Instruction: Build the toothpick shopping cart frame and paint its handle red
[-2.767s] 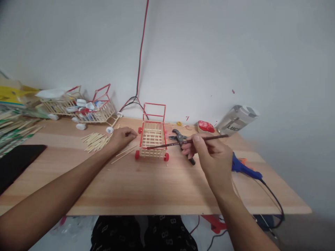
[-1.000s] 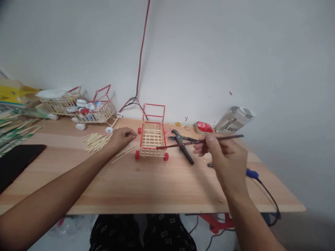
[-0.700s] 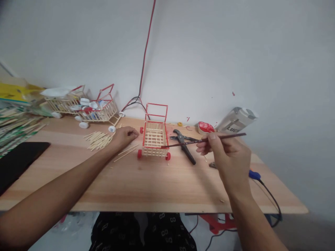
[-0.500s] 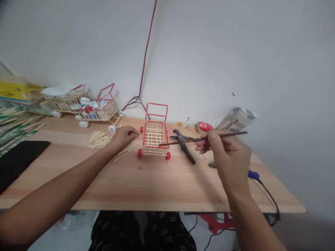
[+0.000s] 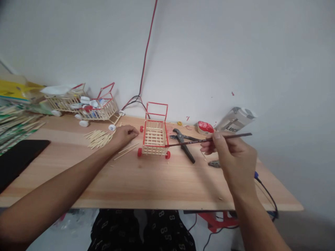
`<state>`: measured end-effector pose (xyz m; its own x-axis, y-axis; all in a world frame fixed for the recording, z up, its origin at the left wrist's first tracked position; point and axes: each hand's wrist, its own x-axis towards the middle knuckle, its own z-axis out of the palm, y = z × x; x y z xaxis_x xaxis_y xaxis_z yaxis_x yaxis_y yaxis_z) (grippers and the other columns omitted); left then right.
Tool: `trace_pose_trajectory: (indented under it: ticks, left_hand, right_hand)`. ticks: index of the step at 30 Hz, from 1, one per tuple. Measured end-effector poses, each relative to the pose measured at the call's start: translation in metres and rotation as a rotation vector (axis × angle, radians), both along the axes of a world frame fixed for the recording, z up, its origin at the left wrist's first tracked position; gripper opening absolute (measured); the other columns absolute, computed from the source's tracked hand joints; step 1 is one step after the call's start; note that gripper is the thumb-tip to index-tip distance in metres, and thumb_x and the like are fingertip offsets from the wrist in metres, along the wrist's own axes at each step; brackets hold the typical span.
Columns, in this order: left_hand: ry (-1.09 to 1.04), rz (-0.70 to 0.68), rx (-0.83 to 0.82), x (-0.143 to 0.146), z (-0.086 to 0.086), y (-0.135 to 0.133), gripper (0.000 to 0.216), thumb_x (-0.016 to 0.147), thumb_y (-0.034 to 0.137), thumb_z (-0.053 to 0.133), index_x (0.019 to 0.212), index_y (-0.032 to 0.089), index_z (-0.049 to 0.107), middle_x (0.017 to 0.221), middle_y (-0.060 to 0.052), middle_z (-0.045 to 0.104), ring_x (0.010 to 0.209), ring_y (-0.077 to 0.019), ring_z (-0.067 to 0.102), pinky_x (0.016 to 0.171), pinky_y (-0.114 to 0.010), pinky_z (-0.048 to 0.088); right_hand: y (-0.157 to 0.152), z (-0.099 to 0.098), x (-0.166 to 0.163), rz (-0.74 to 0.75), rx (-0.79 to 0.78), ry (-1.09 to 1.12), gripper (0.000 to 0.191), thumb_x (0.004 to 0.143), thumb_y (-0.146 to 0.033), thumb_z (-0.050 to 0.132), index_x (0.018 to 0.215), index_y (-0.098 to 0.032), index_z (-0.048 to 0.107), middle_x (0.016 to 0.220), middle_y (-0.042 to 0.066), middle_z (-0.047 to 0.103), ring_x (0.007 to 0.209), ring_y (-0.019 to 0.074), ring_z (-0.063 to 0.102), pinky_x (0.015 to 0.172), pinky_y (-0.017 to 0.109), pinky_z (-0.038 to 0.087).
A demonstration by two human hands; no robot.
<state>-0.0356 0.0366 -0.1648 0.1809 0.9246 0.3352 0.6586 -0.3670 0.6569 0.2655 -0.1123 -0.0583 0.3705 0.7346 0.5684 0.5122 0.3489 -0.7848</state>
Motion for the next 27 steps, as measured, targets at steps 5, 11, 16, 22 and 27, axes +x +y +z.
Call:
trace_pose_trajectory:
  ticks: [5,11,16,22,27]
  left_hand:
    - [0.0,0.001,-0.006,0.0,0.0,0.0,0.014,0.072,0.014,0.06,0.076,0.017,0.073,0.082,-0.005,0.073,0.078,-0.0189,0.064,0.073,-0.028,0.045]
    - [-0.01,-0.001,-0.003,0.0,-0.002,0.001,0.015,0.073,0.014,0.059,0.076,0.017,0.073,0.08,-0.005,0.073,0.077,-0.0187,0.064,0.072,-0.029,0.045]
    - [-0.015,-0.006,-0.01,0.0,0.001,0.0,0.014,0.072,0.013,0.06,0.075,0.017,0.073,0.082,-0.005,0.073,0.078,-0.0189,0.064,0.071,-0.028,0.045]
    - [-0.005,0.012,-0.003,0.001,-0.001,0.0,0.015,0.072,0.012,0.06,0.075,0.017,0.073,0.081,-0.004,0.073,0.076,-0.0181,0.063,0.071,-0.029,0.044]
    - [-0.005,0.006,-0.002,0.0,-0.004,0.002,0.014,0.072,0.01,0.061,0.077,0.016,0.074,0.082,-0.005,0.073,0.077,-0.0176,0.063,0.072,-0.028,0.045]
  right_hand:
    - [-0.005,0.0,0.007,-0.027,0.013,-0.012,0.023,0.083,-0.036,0.067,0.075,-0.015,0.069,0.065,0.003,0.067,0.054,0.0158,0.065,0.052,0.028,0.055]
    - [-0.006,-0.002,0.005,-0.002,0.015,-0.042,0.024,0.085,-0.037,0.065,0.076,-0.016,0.069,0.067,0.003,0.066,0.057,0.0162,0.065,0.056,0.029,0.056]
    - [-0.005,0.003,0.006,-0.045,0.018,-0.003,0.022,0.082,-0.036,0.067,0.074,-0.015,0.069,0.065,0.004,0.067,0.055,0.0159,0.065,0.054,0.027,0.056]
    - [0.0,0.004,-0.019,0.065,0.062,0.01,0.022,0.085,-0.035,0.064,0.078,-0.014,0.069,0.066,0.004,0.067,0.056,0.0164,0.066,0.057,0.03,0.057]
    - [0.01,0.001,-0.046,0.183,0.067,-0.022,0.019,0.087,-0.033,0.063,0.078,-0.017,0.069,0.066,0.002,0.068,0.056,0.0155,0.066,0.055,0.03,0.058]
